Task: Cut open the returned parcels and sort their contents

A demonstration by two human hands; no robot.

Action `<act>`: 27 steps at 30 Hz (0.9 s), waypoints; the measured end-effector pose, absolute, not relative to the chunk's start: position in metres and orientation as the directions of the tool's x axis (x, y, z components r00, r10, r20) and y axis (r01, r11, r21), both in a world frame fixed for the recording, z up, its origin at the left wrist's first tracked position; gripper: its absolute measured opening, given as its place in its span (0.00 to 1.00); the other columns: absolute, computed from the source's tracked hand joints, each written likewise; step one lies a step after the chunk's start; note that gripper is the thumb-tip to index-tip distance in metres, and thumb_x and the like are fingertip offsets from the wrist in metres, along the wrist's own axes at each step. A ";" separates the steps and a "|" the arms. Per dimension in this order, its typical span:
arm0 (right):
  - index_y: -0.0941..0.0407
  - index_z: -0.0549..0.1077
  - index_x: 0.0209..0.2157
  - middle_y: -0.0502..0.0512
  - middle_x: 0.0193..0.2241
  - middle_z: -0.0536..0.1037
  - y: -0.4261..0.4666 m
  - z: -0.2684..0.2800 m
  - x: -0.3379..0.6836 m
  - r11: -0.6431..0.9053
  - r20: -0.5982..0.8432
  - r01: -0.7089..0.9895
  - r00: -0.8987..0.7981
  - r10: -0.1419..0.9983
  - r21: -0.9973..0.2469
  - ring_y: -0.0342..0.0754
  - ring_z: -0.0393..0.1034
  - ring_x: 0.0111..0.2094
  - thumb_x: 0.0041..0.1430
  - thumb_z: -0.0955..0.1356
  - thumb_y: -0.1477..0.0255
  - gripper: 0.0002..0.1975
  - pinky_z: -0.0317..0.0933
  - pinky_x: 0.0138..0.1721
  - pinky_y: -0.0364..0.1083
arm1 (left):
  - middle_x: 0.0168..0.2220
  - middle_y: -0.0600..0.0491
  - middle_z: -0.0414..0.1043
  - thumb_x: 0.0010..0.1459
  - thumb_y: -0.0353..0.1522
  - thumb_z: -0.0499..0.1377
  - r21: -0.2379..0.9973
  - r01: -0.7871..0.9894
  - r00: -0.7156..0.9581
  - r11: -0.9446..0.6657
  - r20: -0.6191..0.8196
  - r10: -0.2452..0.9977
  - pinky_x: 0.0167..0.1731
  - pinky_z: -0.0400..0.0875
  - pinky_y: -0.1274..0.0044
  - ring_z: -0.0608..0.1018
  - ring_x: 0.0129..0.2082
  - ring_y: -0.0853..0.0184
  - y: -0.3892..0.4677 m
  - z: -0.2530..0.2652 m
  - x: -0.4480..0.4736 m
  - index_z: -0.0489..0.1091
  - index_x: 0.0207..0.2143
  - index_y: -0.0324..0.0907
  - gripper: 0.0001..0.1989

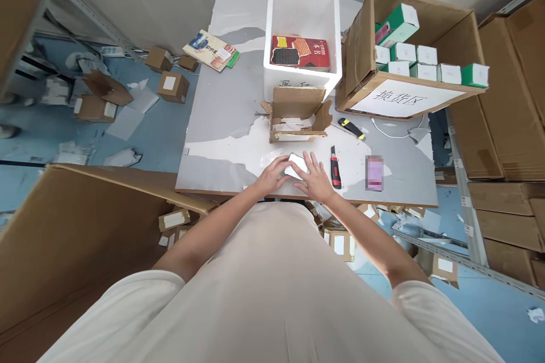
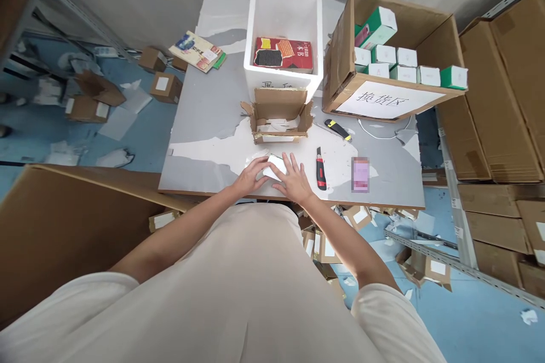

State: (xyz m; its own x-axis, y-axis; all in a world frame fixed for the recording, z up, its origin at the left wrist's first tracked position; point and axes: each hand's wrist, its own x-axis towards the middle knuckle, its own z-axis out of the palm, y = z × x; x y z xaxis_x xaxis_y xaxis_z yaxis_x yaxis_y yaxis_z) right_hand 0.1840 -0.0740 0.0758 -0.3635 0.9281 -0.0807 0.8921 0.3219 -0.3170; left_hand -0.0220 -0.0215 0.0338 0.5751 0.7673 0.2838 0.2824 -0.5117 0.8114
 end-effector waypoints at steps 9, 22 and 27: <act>0.52 0.67 0.60 0.66 0.60 0.57 -0.056 0.049 0.201 0.405 0.116 0.687 -0.427 0.897 -0.603 0.59 0.57 0.61 0.58 0.69 0.68 0.28 0.63 0.55 0.56 | 0.57 0.39 0.68 0.62 0.39 0.55 0.603 0.376 0.660 -0.703 0.358 0.660 0.52 0.72 0.64 0.73 0.56 0.56 -0.011 0.030 -0.033 0.64 0.58 0.42 0.23; 0.47 0.68 0.58 0.60 0.54 0.66 -0.030 0.229 0.358 0.356 0.478 0.807 -0.106 0.872 -0.471 0.56 0.67 0.52 0.53 0.72 0.65 0.30 0.69 0.48 0.53 | 0.60 0.36 0.63 0.57 0.42 0.57 0.327 0.720 0.509 -0.612 0.350 0.786 0.59 0.56 0.53 0.63 0.63 0.46 0.073 0.059 -0.005 0.65 0.56 0.39 0.27; 0.54 0.64 0.62 0.62 0.49 0.69 0.055 0.309 0.506 -0.111 0.741 0.933 0.340 0.579 -0.341 0.57 0.64 0.52 0.54 0.70 0.63 0.34 0.60 0.54 0.60 | 0.56 0.39 0.69 0.59 0.39 0.54 0.289 0.777 0.461 -0.559 0.341 0.819 0.56 0.58 0.52 0.69 0.58 0.47 0.069 0.039 0.009 0.66 0.55 0.42 0.23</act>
State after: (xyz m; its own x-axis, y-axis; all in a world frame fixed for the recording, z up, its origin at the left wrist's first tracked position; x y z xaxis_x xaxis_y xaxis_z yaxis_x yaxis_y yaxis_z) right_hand 0.5065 0.0551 0.3088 0.3399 0.5788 0.7413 0.9334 -0.1115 -0.3410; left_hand 0.0087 0.0694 0.0387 0.4615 0.8189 0.3412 0.7775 -0.5585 0.2890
